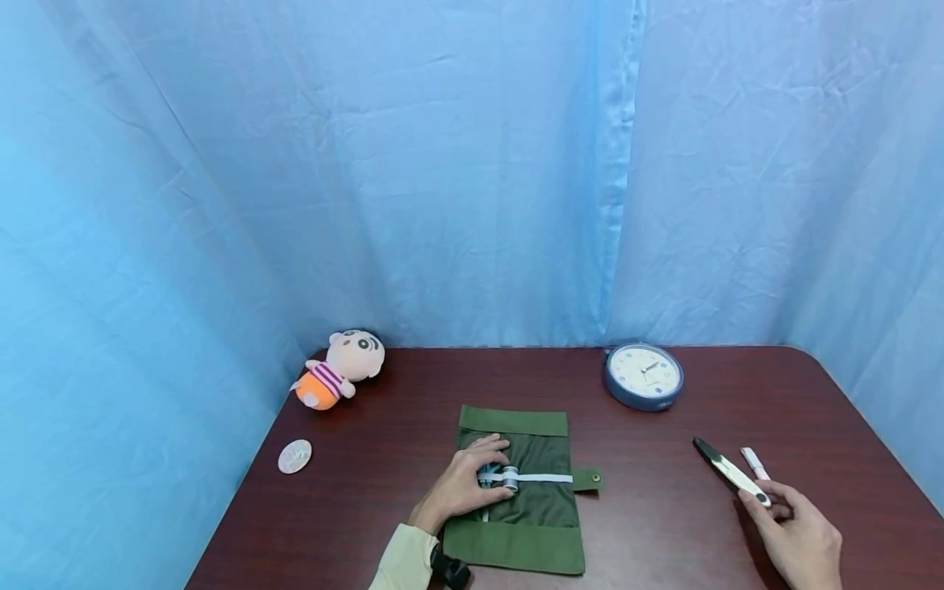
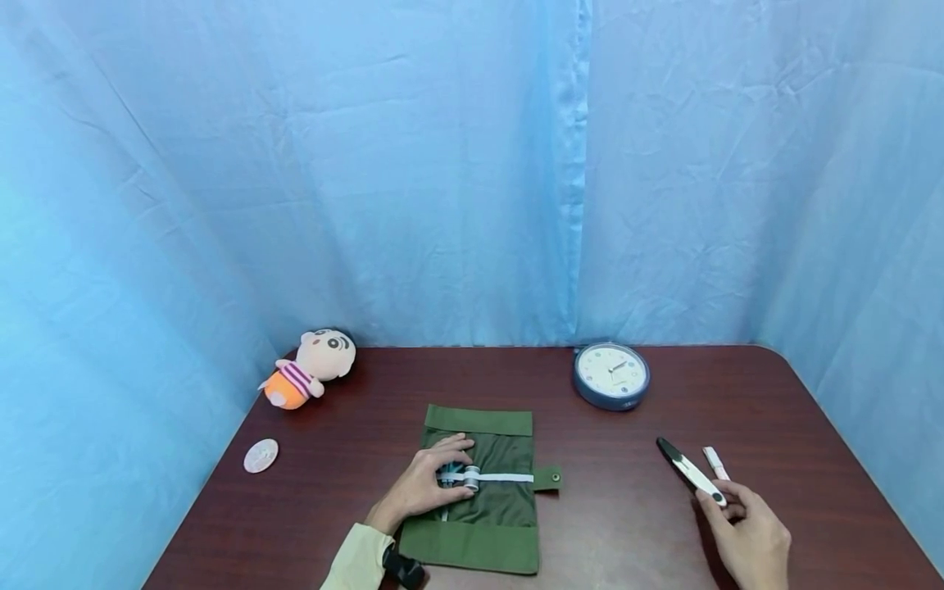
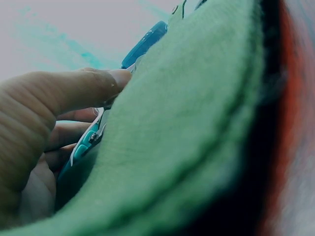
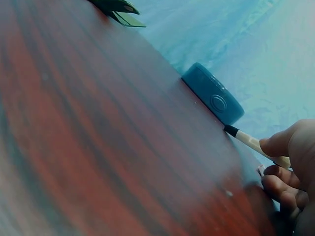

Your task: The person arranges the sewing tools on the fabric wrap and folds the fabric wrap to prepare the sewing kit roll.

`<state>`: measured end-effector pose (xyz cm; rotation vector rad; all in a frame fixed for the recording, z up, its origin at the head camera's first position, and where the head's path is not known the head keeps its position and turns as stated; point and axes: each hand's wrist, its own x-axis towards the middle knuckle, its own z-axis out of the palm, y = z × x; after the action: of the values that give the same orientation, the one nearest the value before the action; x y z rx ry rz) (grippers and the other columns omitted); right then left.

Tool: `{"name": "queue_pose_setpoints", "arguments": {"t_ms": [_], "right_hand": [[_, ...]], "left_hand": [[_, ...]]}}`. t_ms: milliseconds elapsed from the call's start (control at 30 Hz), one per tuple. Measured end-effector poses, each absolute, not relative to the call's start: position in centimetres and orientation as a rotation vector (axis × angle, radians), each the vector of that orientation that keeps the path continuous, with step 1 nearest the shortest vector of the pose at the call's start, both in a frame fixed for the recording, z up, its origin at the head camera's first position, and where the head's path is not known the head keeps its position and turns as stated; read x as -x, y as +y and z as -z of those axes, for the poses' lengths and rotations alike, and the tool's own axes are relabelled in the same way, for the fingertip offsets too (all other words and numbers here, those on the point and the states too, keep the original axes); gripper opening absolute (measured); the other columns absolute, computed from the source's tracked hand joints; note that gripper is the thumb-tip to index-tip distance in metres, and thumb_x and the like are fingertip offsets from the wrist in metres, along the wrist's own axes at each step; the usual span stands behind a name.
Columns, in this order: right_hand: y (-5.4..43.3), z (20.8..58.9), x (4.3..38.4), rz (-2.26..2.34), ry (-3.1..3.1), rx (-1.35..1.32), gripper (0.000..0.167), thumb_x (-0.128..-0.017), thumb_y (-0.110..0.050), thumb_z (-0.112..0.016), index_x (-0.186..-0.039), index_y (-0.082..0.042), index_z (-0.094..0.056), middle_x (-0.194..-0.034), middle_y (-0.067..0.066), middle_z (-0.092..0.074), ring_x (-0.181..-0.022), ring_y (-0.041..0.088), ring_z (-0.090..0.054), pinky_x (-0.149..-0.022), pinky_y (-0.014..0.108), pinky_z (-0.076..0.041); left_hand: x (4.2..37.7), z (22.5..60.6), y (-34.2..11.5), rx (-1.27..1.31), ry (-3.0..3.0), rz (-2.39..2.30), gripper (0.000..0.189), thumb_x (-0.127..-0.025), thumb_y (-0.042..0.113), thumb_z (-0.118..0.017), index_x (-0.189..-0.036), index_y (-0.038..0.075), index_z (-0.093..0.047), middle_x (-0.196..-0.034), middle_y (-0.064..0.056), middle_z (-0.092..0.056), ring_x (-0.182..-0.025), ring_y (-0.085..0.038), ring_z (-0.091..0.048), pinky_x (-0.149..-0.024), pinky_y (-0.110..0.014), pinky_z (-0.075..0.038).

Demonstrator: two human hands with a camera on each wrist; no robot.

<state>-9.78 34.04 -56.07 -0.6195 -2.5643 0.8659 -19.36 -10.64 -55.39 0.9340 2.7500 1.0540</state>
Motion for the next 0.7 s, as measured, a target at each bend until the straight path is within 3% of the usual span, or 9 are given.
{"name": "queue_pose_setpoints", "arguments": {"t_ms": [100,200,333,467,600,700], "right_hand": [[34.05,55.94,9.63,-0.905,-2.527,0.622,0.034,-0.091,-0.029,-0.072,-0.115,-0.005,-0.07,-0.06,-0.039,-0.046,-0.054,-0.023,-0.037,-0.067,0.024,-0.031],[34.18,55.83,9.58,-0.936,-2.517,0.627,0.036,-0.091,-0.028,-0.073,-0.117,-0.005,-0.069,-0.063,-0.05,-0.035,-0.055,-0.028,-0.037,-0.069,0.023,-0.03],[34.32,55.55,9.63,-0.985,-2.531,0.672,0.039,-0.093,-0.031,-0.071,-0.121,-0.004,-0.066,-0.062,-0.05,-0.037,-0.051,-0.024,-0.043,-0.068,0.018,-0.031],[34.31,55.31,9.65,-1.085,-2.523,0.722,0.04,-0.094,-0.033,-0.07,-0.121,-0.004,-0.065,-0.057,-0.05,-0.04,-0.048,-0.017,-0.052,-0.058,0.009,-0.036],[34.41,55.13,9.66,-1.204,-2.489,0.763,0.037,-0.094,-0.036,-0.07,-0.117,-0.007,-0.064,-0.055,-0.046,-0.047,-0.047,-0.011,-0.057,-0.048,0.011,-0.044],[34.43,55.04,9.64,-1.278,-2.448,0.765,0.025,-0.093,-0.033,-0.071,-0.111,-0.016,-0.066,-0.056,-0.043,-0.052,-0.048,-0.011,-0.059,-0.046,0.013,-0.047]], "left_hand": [[19.33,55.34,-10.66,-0.93,2.75,-1.058,0.035,-0.085,0.031,-0.081,-0.115,0.017,-0.072,-0.146,-0.003,-0.059,-0.144,-0.024,-0.047,-0.117,-0.046,-0.043],[19.31,55.35,-10.7,-0.931,2.752,-1.051,0.035,-0.085,0.031,-0.08,-0.116,0.017,-0.072,-0.146,-0.003,-0.059,-0.144,-0.025,-0.047,-0.117,-0.046,-0.043],[19.33,55.44,-10.76,-0.926,2.746,-1.054,0.035,-0.086,0.032,-0.08,-0.116,0.017,-0.072,-0.146,-0.002,-0.059,-0.144,-0.024,-0.047,-0.117,-0.046,-0.043],[19.41,55.44,-10.77,-0.919,2.739,-1.052,0.035,-0.087,0.033,-0.079,-0.117,0.017,-0.071,-0.148,-0.002,-0.057,-0.145,-0.024,-0.046,-0.117,-0.046,-0.042],[19.48,55.44,-10.72,-0.913,2.732,-1.045,0.036,-0.087,0.033,-0.078,-0.118,0.017,-0.071,-0.148,-0.001,-0.057,-0.146,-0.024,-0.045,-0.118,-0.047,-0.042],[19.45,55.4,-10.69,-0.912,2.733,-1.037,0.036,-0.087,0.033,-0.079,-0.118,0.017,-0.071,-0.148,-0.001,-0.057,-0.146,-0.023,-0.045,-0.118,-0.046,-0.041]]}}
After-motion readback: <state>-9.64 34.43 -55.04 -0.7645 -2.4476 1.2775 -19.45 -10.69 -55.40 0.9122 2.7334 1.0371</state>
